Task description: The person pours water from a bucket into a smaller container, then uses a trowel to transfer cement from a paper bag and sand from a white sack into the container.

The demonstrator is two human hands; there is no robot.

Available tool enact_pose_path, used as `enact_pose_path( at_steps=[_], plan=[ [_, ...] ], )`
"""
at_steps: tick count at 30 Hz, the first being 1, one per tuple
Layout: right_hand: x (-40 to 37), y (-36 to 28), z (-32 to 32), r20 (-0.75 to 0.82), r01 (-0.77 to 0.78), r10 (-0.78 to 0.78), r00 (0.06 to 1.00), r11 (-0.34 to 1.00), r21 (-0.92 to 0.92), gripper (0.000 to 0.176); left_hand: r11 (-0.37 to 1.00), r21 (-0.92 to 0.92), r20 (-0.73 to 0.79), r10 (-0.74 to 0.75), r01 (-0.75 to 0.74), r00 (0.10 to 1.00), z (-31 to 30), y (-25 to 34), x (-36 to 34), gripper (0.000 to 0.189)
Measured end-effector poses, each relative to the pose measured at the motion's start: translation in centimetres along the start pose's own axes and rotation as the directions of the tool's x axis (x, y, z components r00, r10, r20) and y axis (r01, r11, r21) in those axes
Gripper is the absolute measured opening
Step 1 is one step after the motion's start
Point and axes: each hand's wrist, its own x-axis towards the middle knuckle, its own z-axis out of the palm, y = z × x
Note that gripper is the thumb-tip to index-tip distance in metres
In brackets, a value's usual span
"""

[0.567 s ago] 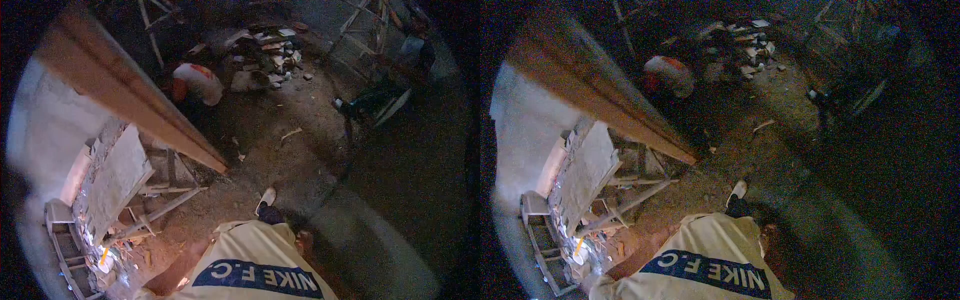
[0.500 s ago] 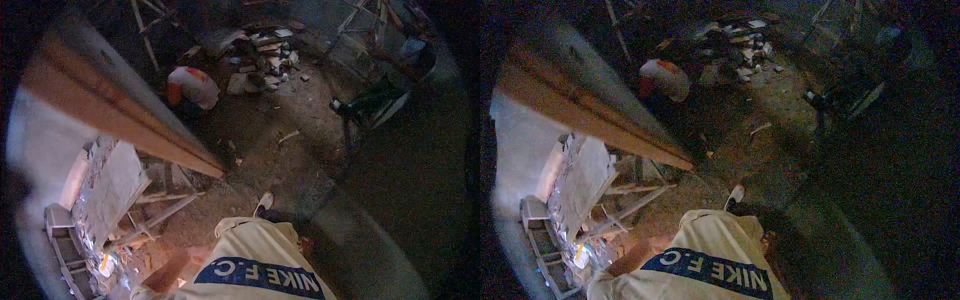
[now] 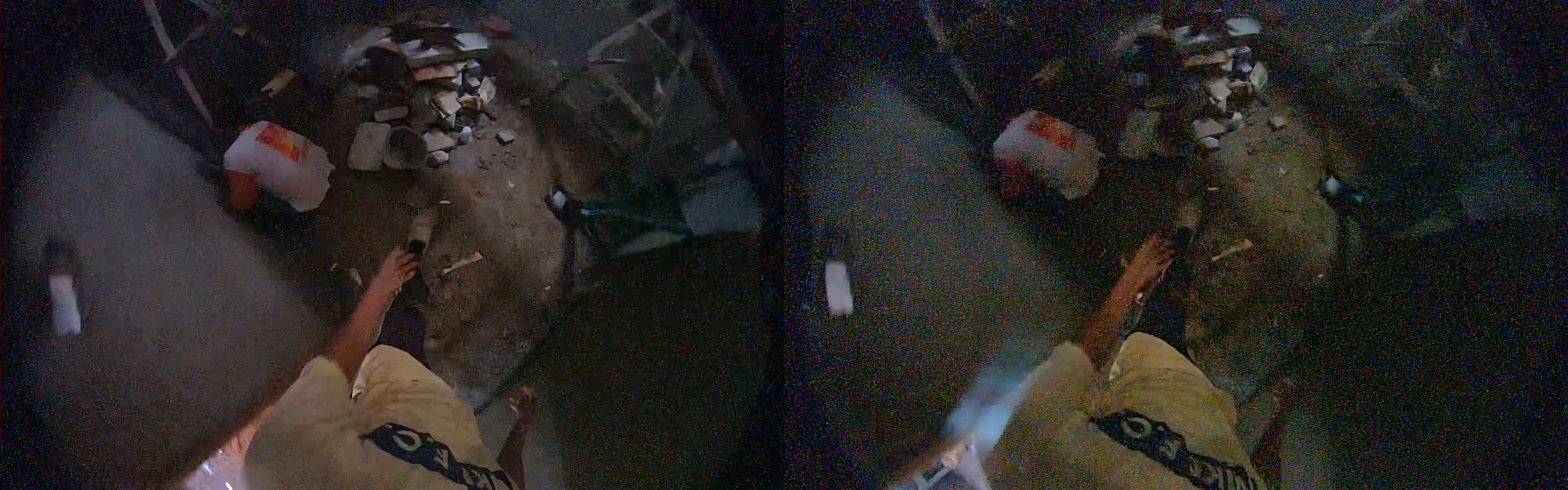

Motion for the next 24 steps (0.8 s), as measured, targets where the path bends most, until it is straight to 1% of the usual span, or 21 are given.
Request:
enact_pose_path(
  at_steps=[1, 2, 3, 4, 5, 6, 8, 9, 10, 13, 14, 15, 16, 18, 20, 22, 23, 24],
  plan=[
    [2.5, -0.8, 0.8, -0.066, 0.020, -0.021, 0.998, 0.999, -0.026, 0.026, 0.997, -0.031, 0.152, 0.068, -0.064, 0.986, -4.6, -4.2, 8.5, 0.068],
    [5.0, -1.5, 2.3, -0.142, 0.030, -0.040, 0.989, 0.997, -0.072, 0.026, 0.990, -0.082, 0.305, 0.136, -0.117, 0.943, -8.8, -8.0, 16.7, 0.069],
    [7.2, -1.4, 3.3, -0.252, 0.038, -0.070, 0.965, 0.991, -0.129, 0.026, 0.978, -0.145, 0.444, 0.199, -0.149, 0.874, -12.2, -11.0, 24.3, 0.071],
    [9.3, -0.9, 4.8, -0.400, 0.017, -0.114, 0.909, 0.971, -0.239, 0.026, 0.974, -0.151, 0.327, 0.208, -0.167, 0.922, -10.4, -9.7, 27.3, 0.071],
    [11.6, -0.7, 6.1, -0.549, -0.041, -0.171, 0.819, 0.935, -0.352, 0.026, 0.971, -0.160, 0.254, 0.213, -0.176, 0.944, -8.8, -8.2, 30.2, 0.072],
    [14.0, 0.0, 7.9, -0.677, -0.140, -0.225, 0.701, 0.887, -0.439, 0.026, 0.967, -0.179, 0.197, 0.214, -0.180, 0.957, -8.2, -7.8, 33.8, 0.072],
    [19.1, 1.0, 10.3, -0.818, -0.328, -0.293, 0.494, 0.809, -0.488, 0.026, 0.958, -0.211, 0.124, 0.224, -0.195, 0.967, -8.2, -7.2, 41.1, 0.073],
    [22.0, 1.2, 11.4, -0.860, -0.411, -0.303, 0.410, 0.781, -0.471, 0.026, 0.949, -0.238, 0.089, 0.235, -0.209, 0.968, -8.4, -7.7, 44.3, 0.073],
    [24.0, 0.3, 12.4, -0.890, -0.484, -0.296, 0.346, 0.757, -0.439, 0.026, 0.945, -0.237, 0.053, 0.246, -0.227, 0.968, -9.0, -8.6, 46.8, 0.074],
    [31.0, -2.2, 13.4, -0.925, -0.635, -0.306, 0.224, 0.674, -0.377, 0.026, 0.917, -0.291, -0.045, 0.272, -0.273, 0.961, -9.9, -11.6, 52.5, 0.075],
    [35.6, -2.6, 14.8, -0.932, -0.680, -0.312, 0.186, 0.644, -0.351, 0.026, 0.908, -0.313, -0.074, 0.268, -0.277, 0.961, -10.4, -13.1, 54.9, 0.075],
    [38.5, -3.3, 15.2, -0.931, -0.704, -0.318, 0.180, 0.620, -0.348, 0.026, 0.897, -0.334, -0.102, 0.273, -0.291, 0.957, -11.1, -14.5, 56.8, 0.076],
    [39.6, -4.7, 14.9, -0.937, -0.743, -0.324, 0.135, 0.593, -0.311, 0.026, 0.885, -0.355, -0.123, 0.276, -0.302, 0.953, -11.7, -16.1, 58.7, 0.076],
    [43.5, -6.0, 14.7, -0.939, -0.787, -0.330, 0.096, 0.552, -0.275, 0.026, 0.855, -0.399, -0.168, 0.286, -0.331, 0.943, -12.7, -18.8, 61.8, 0.077],
    [46.9, -7.4, 14.4, -0.940, -0.822, -0.332, 0.078, 0.513, -0.249, 0.026, 0.819, -0.444, -0.207, 0.301, -0.363, 0.931, -13.7, -21.5, 64.4, 0.078],
    [49.5, -8.5, 14.7, -0.941, -0.846, -0.330, 0.070, 0.481, -0.231, 0.026, 0.795, -0.472, -0.221, 0.313, -0.382, 0.924, -14.3, -22.4, 66.7, 0.079],
    [50.4, -8.9, 14.9, -0.942, -0.854, -0.329, 0.071, 0.468, -0.228, 0.026, 0.541, -0.758, 0.050, 0.606, -0.365, 0.794, -14.2, -22.8, 67.9, 0.081],
    [51.6, -9.3, 15.1, -0.943, -0.863, -0.323, 0.079, 0.451, -0.227, 0.026, 0.281, -0.946, 0.177, 0.863, -0.159, 0.473, -13.7, -22.2, 69.0, 0.084]
  ],
)
